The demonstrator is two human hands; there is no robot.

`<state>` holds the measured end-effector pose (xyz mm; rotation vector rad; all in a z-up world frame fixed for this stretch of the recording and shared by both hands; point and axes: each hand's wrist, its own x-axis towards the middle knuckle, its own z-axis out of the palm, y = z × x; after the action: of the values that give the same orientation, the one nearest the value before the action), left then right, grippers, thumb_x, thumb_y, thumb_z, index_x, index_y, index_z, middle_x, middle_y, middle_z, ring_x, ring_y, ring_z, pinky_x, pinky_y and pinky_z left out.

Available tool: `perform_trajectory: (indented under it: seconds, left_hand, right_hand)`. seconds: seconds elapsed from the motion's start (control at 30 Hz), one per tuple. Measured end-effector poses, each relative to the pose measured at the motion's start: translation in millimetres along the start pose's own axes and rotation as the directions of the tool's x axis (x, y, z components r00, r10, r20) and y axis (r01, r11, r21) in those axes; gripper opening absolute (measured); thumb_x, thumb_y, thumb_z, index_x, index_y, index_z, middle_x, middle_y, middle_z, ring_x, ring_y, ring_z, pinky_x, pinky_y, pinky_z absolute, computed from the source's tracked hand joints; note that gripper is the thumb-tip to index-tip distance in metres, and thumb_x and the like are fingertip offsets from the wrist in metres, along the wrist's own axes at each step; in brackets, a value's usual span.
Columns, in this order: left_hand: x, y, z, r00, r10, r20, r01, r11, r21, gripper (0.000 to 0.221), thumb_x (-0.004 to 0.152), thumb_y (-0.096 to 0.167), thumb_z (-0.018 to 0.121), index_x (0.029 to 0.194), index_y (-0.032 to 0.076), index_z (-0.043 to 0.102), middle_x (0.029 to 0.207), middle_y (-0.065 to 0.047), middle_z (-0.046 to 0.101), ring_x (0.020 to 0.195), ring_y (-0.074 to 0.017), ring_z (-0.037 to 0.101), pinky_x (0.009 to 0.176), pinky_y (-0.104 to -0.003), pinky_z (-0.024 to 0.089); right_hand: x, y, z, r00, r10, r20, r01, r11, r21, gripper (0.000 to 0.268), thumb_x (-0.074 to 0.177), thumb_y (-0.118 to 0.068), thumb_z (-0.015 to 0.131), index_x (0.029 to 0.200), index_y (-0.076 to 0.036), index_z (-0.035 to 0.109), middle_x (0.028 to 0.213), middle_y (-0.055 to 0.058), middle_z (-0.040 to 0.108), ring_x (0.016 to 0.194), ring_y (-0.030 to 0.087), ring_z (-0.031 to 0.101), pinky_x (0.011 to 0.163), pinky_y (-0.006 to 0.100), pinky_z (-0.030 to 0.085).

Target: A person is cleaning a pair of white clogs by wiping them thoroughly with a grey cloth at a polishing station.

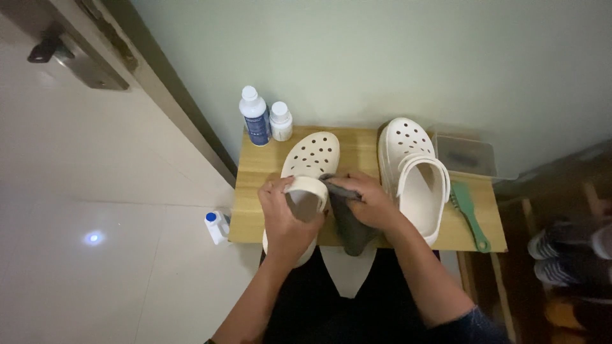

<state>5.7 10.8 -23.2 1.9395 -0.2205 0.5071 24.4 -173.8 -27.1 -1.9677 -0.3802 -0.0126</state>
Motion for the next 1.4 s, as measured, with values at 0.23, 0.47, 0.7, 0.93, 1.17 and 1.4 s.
perform_trajectory:
  seconds: [0.23, 0.47, 0.7, 0.93, 1.17, 1.4]
  left_hand:
    - [-7.6, -19.4, -34.2, 0.954, -0.159, 0.255, 0.209, 0.960, -0.185, 0.070, 0.047, 0.041, 0.086, 0.106, 0.014, 0.060, 0.112, -0.013, 0.038, 0.112, -0.0326, 0.043, 0.096, -0.042, 0.034]
    - [-37.1, -10.5, -43.5, 0.981, -0.145, 0.126, 0.173, 0.953, -0.250, 0.026, 0.070, 0.014, 0.070, 0.078, 0.001, 0.049, 0.120, -0.024, 0.042, 0.112, -0.0436, 0.045, 0.095, -0.050, 0.034]
    - [-33.6, 6.0, -34.9, 0.961, -0.085, 0.262, 0.076, 0.996, 0.045, 0.080, 0.052, 0.034, 0.080, 0.115, 0.002, 0.042, 0.137, -0.031, 0.021, 0.121, -0.0532, 0.030, 0.100, -0.057, 0.028]
    - [-38.6, 4.3, -33.3, 0.974, -0.119, 0.190, 0.099, 0.989, 0.109, 0.077, 0.043, 0.031, 0.081, 0.102, -0.006, 0.047, 0.125, -0.034, 0.039, 0.119, -0.0535, 0.033, 0.107, -0.054, 0.013]
    - [-32.0, 17.7, -30.9, 0.940, -0.313, 0.138, 0.307, 0.949, 0.067, 0.081, 0.034, 0.022, 0.083, 0.107, 0.005, 0.051, 0.106, -0.022, 0.054, 0.105, -0.0442, 0.050, 0.093, -0.049, 0.036]
    - [-29.2, 21.1, -33.7, 0.912, -0.393, 0.117, 0.391, 0.919, 0.042, 0.068, 0.037, 0.019, 0.073, 0.101, 0.007, 0.054, 0.095, -0.019, 0.060, 0.094, -0.0461, 0.056, 0.075, -0.044, 0.047]
  right_hand:
    - [-12.5, -7.9, -12.9, 0.994, -0.076, 0.077, 0.081, 0.995, -0.062, 0.044, 0.069, 0.013, 0.054, 0.104, -0.010, 0.066, 0.090, 0.013, 0.064, 0.085, 0.030, 0.059, 0.075, 0.039, 0.046]
    - [-6.7, -1.4, 22.1, 0.970, -0.078, -0.230, 0.038, 0.984, -0.173, 0.048, 0.071, 0.004, 0.051, 0.114, -0.013, 0.062, 0.097, 0.013, 0.060, 0.087, 0.031, 0.058, 0.073, 0.039, 0.047]
    - [-47.4, 45.7, 49.1, 0.983, -0.109, -0.147, 0.057, 0.946, -0.319, 0.055, 0.067, 0.006, 0.055, 0.119, -0.010, 0.058, 0.095, 0.018, 0.057, 0.078, 0.035, 0.057, 0.068, 0.039, 0.048]
    - [-37.9, -6.9, 10.4, 0.991, 0.090, -0.098, -0.105, 0.982, -0.160, 0.052, 0.064, 0.009, 0.050, 0.112, -0.006, 0.062, 0.100, 0.023, 0.058, 0.089, 0.041, 0.057, 0.076, 0.047, 0.047]
    - [-2.5, -9.6, 24.0, 0.974, -0.140, -0.176, 0.094, 0.965, -0.247, 0.052, 0.072, 0.007, 0.047, 0.120, -0.008, 0.057, 0.097, 0.021, 0.057, 0.081, 0.038, 0.058, 0.067, 0.043, 0.048]
    - [-37.8, -29.8, 41.0, 0.949, -0.278, -0.152, 0.227, 0.931, -0.285, 0.054, 0.072, 0.006, 0.047, 0.122, -0.012, 0.056, 0.092, 0.019, 0.058, 0.074, 0.035, 0.058, 0.064, 0.039, 0.049]
